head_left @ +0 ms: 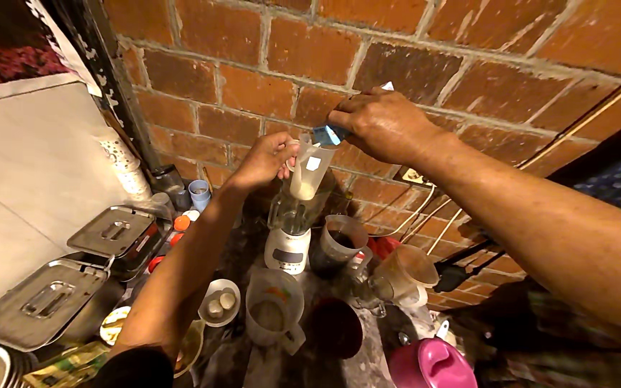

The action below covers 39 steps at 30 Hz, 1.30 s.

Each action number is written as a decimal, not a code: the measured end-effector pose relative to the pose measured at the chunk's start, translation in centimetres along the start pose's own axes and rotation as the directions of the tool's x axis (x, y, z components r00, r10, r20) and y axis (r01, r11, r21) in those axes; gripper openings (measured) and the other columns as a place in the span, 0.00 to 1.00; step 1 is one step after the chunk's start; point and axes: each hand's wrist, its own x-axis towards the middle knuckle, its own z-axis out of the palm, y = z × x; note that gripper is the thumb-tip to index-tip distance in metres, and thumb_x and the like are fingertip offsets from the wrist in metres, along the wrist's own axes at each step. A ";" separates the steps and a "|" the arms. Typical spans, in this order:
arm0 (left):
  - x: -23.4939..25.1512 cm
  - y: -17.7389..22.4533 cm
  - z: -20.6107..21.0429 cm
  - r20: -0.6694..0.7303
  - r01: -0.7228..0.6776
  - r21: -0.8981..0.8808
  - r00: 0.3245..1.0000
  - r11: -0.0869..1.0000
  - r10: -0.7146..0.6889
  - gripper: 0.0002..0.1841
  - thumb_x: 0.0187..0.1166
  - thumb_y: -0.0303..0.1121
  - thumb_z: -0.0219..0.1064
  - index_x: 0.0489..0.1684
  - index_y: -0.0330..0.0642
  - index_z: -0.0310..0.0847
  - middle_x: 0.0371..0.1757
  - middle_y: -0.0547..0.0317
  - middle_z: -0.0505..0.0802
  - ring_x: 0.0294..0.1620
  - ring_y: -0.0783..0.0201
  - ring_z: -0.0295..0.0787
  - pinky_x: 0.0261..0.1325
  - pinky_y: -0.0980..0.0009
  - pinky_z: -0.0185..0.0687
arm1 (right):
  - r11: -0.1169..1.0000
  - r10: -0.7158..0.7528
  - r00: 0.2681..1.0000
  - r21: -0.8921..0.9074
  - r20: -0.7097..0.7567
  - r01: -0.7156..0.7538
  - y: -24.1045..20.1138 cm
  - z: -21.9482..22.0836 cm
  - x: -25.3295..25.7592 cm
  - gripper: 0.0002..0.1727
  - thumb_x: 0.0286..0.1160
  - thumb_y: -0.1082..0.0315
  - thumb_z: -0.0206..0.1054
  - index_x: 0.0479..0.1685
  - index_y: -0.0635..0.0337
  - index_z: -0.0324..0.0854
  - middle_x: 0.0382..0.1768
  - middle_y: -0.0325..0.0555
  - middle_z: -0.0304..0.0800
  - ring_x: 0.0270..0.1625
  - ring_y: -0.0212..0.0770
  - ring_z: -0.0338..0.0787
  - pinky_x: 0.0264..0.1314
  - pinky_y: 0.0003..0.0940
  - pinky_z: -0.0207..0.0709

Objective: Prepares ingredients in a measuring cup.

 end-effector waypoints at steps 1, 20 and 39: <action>0.0 -0.1 0.0 0.001 -0.001 0.001 1.000 1.000 0.001 0.11 0.92 0.33 0.56 0.43 0.35 0.79 0.30 0.57 0.89 0.21 0.70 0.83 0.26 0.76 0.82 | 1.000 0.001 1.000 0.001 0.000 -0.001 0.0 0.0 0.0 0.16 0.78 0.77 0.67 0.62 0.61 0.82 0.57 0.59 0.90 0.62 0.62 0.90 0.69 0.60 0.76; -0.1 -0.2 -0.7 0.004 -0.027 -0.015 1.000 1.000 0.027 0.11 0.92 0.32 0.56 0.42 0.34 0.78 0.29 0.57 0.88 0.21 0.70 0.83 0.26 0.77 0.82 | 1.000 -0.002 1.000 -0.020 0.029 0.002 -0.5 -0.4 1.0 0.17 0.77 0.79 0.67 0.64 0.61 0.82 0.59 0.60 0.89 0.64 0.63 0.89 0.71 0.61 0.75; -0.2 -0.5 -0.7 0.004 -0.010 -0.007 1.000 1.000 0.010 0.10 0.92 0.31 0.55 0.43 0.35 0.78 0.30 0.59 0.87 0.20 0.71 0.82 0.26 0.77 0.82 | 0.995 0.087 0.990 0.030 0.113 -0.091 -3.3 -2.6 0.4 0.17 0.78 0.79 0.67 0.65 0.63 0.85 0.59 0.59 0.91 0.66 0.62 0.88 0.72 0.57 0.74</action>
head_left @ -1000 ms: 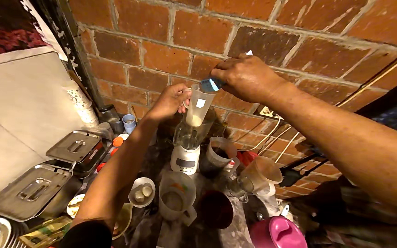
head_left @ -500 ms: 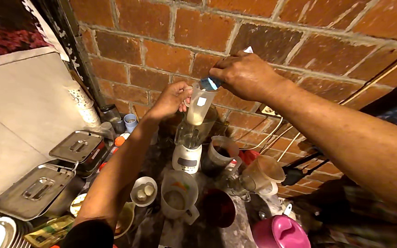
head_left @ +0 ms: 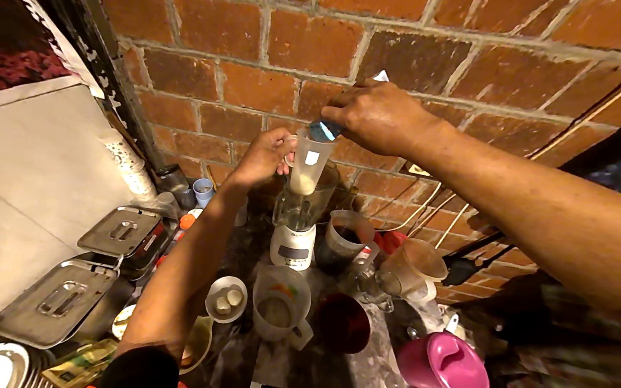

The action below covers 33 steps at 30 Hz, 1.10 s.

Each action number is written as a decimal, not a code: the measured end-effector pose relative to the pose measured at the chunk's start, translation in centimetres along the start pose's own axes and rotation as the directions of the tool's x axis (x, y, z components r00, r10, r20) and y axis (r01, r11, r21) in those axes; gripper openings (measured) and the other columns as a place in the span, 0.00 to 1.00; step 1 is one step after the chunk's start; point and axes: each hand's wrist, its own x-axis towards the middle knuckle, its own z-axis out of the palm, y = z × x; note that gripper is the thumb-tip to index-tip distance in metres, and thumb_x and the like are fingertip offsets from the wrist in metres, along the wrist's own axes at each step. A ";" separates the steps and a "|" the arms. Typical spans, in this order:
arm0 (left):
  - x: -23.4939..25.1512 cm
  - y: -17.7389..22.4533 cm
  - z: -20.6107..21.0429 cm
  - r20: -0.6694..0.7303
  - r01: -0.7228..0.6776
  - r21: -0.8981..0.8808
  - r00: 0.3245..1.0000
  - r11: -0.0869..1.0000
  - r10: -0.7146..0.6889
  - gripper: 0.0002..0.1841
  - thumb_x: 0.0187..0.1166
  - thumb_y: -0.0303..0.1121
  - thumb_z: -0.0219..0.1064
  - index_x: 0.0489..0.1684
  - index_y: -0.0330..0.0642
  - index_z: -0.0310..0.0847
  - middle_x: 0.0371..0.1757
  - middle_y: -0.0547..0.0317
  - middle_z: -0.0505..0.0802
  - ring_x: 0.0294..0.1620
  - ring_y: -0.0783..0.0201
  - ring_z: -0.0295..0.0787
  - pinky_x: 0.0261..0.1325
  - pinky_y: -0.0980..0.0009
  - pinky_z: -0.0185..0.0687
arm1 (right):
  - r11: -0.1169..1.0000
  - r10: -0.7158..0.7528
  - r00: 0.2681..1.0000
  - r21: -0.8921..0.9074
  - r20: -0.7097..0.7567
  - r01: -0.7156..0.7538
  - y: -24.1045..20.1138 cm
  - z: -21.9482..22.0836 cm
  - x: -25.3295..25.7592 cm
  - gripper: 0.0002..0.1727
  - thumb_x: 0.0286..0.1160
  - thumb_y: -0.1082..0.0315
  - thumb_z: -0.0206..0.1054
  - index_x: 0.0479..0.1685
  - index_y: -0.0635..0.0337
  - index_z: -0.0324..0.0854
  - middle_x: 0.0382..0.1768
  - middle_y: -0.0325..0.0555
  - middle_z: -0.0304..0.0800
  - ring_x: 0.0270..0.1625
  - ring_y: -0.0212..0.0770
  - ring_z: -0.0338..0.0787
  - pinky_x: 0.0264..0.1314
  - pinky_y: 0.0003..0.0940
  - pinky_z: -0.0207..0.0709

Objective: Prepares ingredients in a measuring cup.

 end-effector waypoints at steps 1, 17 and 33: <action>0.0 0.0 0.0 -0.002 -0.002 0.001 1.000 1.000 0.002 0.10 0.92 0.30 0.55 0.43 0.35 0.78 0.30 0.58 0.87 0.20 0.71 0.82 0.26 0.77 0.82 | 1.000 -0.003 1.000 -0.005 0.001 0.003 0.0 0.0 0.0 0.17 0.78 0.79 0.67 0.65 0.62 0.85 0.59 0.58 0.91 0.66 0.62 0.88 0.72 0.57 0.74; 0.0 0.1 -0.2 -0.009 -0.001 0.017 1.000 1.000 0.002 0.10 0.92 0.31 0.56 0.42 0.34 0.78 0.30 0.57 0.87 0.21 0.71 0.83 0.26 0.78 0.82 | 0.990 -0.111 0.993 -0.096 -0.039 0.106 2.2 2.2 1.8 0.17 0.79 0.80 0.63 0.65 0.59 0.83 0.55 0.60 0.90 0.61 0.63 0.89 0.70 0.60 0.75; 0.0 -0.3 -0.2 -0.010 0.005 0.019 1.000 1.000 -0.005 0.11 0.92 0.31 0.56 0.43 0.34 0.79 0.32 0.56 0.88 0.21 0.70 0.83 0.25 0.77 0.82 | 0.992 -0.116 0.992 -0.064 -0.048 0.113 2.4 2.2 1.8 0.18 0.79 0.78 0.65 0.66 0.59 0.83 0.57 0.60 0.89 0.62 0.64 0.88 0.70 0.61 0.75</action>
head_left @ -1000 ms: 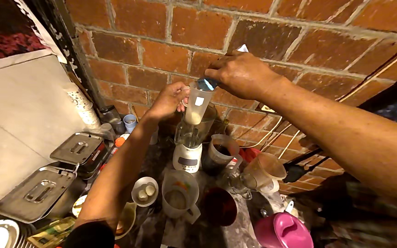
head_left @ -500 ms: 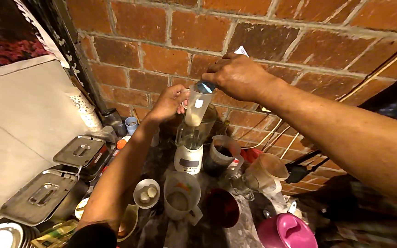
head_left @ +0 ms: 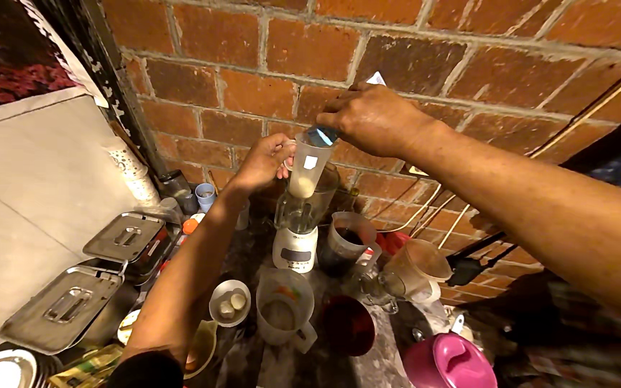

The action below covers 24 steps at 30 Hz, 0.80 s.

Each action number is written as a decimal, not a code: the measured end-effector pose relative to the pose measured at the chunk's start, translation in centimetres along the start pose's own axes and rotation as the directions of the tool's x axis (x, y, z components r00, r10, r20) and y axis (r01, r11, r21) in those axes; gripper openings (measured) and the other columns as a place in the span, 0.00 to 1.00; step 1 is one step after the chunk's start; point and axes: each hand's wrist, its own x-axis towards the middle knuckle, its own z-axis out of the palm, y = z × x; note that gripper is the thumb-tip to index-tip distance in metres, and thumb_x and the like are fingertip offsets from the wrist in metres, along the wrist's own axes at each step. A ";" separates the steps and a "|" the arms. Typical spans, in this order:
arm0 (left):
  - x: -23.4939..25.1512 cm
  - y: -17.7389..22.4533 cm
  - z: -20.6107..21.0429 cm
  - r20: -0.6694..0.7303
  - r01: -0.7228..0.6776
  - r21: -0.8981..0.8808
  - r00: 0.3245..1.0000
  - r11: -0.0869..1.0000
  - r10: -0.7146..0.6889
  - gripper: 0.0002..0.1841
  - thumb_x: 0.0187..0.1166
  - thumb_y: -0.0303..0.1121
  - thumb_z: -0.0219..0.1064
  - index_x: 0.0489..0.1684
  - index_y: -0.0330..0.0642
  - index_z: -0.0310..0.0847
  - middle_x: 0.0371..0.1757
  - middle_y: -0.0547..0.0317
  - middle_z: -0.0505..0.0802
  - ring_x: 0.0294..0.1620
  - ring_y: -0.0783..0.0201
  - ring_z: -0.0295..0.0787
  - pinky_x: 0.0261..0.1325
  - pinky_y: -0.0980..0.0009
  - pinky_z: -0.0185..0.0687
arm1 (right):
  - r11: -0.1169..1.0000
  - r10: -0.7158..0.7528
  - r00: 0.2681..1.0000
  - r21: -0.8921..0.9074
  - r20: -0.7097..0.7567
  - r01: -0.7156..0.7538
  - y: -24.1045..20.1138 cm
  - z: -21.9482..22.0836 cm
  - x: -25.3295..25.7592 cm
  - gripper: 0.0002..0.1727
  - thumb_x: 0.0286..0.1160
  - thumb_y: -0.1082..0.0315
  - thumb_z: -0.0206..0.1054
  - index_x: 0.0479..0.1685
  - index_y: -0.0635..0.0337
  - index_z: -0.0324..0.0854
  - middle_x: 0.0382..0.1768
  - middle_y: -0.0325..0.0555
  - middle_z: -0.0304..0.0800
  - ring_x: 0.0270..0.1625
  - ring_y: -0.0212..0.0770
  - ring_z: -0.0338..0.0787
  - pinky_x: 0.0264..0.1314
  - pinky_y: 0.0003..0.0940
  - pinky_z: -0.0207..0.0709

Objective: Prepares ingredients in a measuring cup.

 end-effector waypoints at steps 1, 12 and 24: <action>0.0 0.0 0.0 -0.001 0.001 -0.003 1.000 1.000 -0.001 0.11 0.92 0.31 0.56 0.42 0.34 0.79 0.31 0.56 0.88 0.21 0.70 0.83 0.25 0.77 0.82 | 1.000 -0.001 1.000 -0.005 0.002 0.001 0.0 0.0 0.0 0.18 0.79 0.78 0.65 0.66 0.59 0.83 0.57 0.61 0.90 0.62 0.64 0.88 0.70 0.61 0.75; 0.0 0.3 0.4 0.011 -0.019 -0.014 1.000 1.000 0.019 0.10 0.92 0.31 0.56 0.42 0.35 0.78 0.31 0.57 0.88 0.21 0.70 0.83 0.26 0.77 0.82 | 0.999 0.004 1.000 -0.047 0.016 -0.003 -0.2 -0.4 -0.2 0.16 0.78 0.80 0.65 0.62 0.59 0.85 0.52 0.59 0.90 0.58 0.62 0.90 0.68 0.59 0.76; 0.0 0.3 0.5 0.002 -0.025 -0.015 1.000 1.000 0.025 0.10 0.92 0.31 0.56 0.43 0.34 0.78 0.30 0.58 0.88 0.22 0.71 0.83 0.27 0.77 0.82 | 1.000 0.017 1.000 -0.015 0.008 -0.017 -0.2 -0.5 -0.5 0.17 0.79 0.79 0.64 0.65 0.60 0.83 0.56 0.61 0.90 0.60 0.64 0.89 0.66 0.61 0.77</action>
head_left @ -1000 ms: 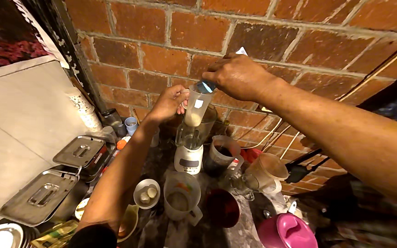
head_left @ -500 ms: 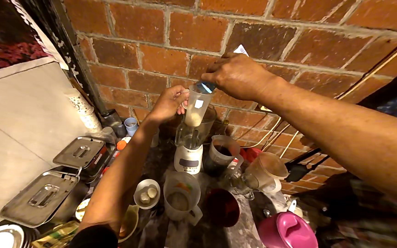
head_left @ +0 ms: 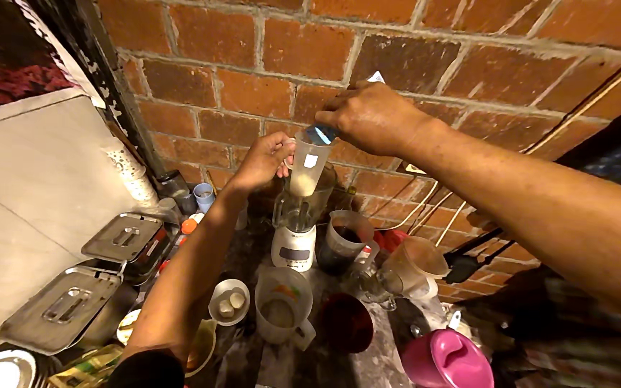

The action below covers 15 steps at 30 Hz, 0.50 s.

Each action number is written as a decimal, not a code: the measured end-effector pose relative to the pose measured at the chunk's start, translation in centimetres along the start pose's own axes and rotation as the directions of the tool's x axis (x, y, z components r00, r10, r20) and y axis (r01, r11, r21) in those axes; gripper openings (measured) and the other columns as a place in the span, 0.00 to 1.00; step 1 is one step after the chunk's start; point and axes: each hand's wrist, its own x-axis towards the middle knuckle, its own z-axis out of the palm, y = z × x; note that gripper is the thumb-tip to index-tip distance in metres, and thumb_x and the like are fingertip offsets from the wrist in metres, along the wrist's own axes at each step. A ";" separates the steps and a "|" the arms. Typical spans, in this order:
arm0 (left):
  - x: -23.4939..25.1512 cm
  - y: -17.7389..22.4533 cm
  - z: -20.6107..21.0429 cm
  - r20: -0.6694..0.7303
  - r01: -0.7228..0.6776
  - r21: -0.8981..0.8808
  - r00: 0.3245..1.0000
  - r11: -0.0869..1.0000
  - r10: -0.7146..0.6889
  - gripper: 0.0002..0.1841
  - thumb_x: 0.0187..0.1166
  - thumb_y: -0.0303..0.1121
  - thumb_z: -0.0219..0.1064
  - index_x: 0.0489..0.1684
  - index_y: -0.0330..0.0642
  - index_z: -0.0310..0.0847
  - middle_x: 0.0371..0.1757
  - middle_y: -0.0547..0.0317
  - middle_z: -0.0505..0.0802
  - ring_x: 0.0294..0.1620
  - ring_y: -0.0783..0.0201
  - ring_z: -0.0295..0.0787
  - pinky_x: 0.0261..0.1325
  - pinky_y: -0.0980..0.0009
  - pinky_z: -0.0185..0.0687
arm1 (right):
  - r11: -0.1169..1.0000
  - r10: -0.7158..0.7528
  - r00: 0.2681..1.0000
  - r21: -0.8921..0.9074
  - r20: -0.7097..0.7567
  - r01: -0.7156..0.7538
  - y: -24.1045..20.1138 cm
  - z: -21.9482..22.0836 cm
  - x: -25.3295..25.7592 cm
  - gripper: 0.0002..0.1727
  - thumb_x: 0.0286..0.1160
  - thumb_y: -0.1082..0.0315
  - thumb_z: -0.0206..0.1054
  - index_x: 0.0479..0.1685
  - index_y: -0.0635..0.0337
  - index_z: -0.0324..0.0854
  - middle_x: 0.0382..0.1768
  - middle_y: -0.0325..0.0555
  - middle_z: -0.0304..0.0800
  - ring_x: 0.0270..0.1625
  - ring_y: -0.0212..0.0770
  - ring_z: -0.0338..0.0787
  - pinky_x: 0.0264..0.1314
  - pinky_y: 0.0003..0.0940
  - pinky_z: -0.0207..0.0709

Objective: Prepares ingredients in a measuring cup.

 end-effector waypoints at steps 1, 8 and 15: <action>0.0 0.0 0.0 0.001 -0.002 0.003 1.000 1.000 0.002 0.10 0.92 0.31 0.56 0.42 0.35 0.78 0.30 0.58 0.88 0.22 0.71 0.83 0.27 0.77 0.83 | 1.000 -0.002 1.000 -0.003 -0.004 0.002 0.0 0.0 0.0 0.17 0.79 0.79 0.64 0.64 0.60 0.83 0.56 0.61 0.90 0.60 0.64 0.89 0.66 0.61 0.77; 0.0 0.3 0.0 -0.003 0.010 -0.008 1.000 1.000 -0.010 0.10 0.92 0.31 0.56 0.41 0.35 0.78 0.31 0.57 0.87 0.21 0.70 0.83 0.26 0.77 0.83 | 1.000 -0.006 1.000 -0.025 0.002 0.006 -0.1 -0.2 0.2 0.16 0.79 0.79 0.64 0.63 0.60 0.84 0.53 0.61 0.90 0.59 0.64 0.89 0.68 0.60 0.76; 0.1 0.0 -0.2 -0.004 0.002 -0.008 1.000 1.000 -0.002 0.10 0.92 0.31 0.56 0.42 0.34 0.78 0.30 0.57 0.87 0.21 0.70 0.83 0.28 0.76 0.83 | 1.000 -0.001 1.000 -0.024 -0.003 0.000 -0.2 -0.4 0.3 0.18 0.77 0.80 0.66 0.63 0.58 0.86 0.52 0.58 0.91 0.58 0.62 0.90 0.67 0.58 0.77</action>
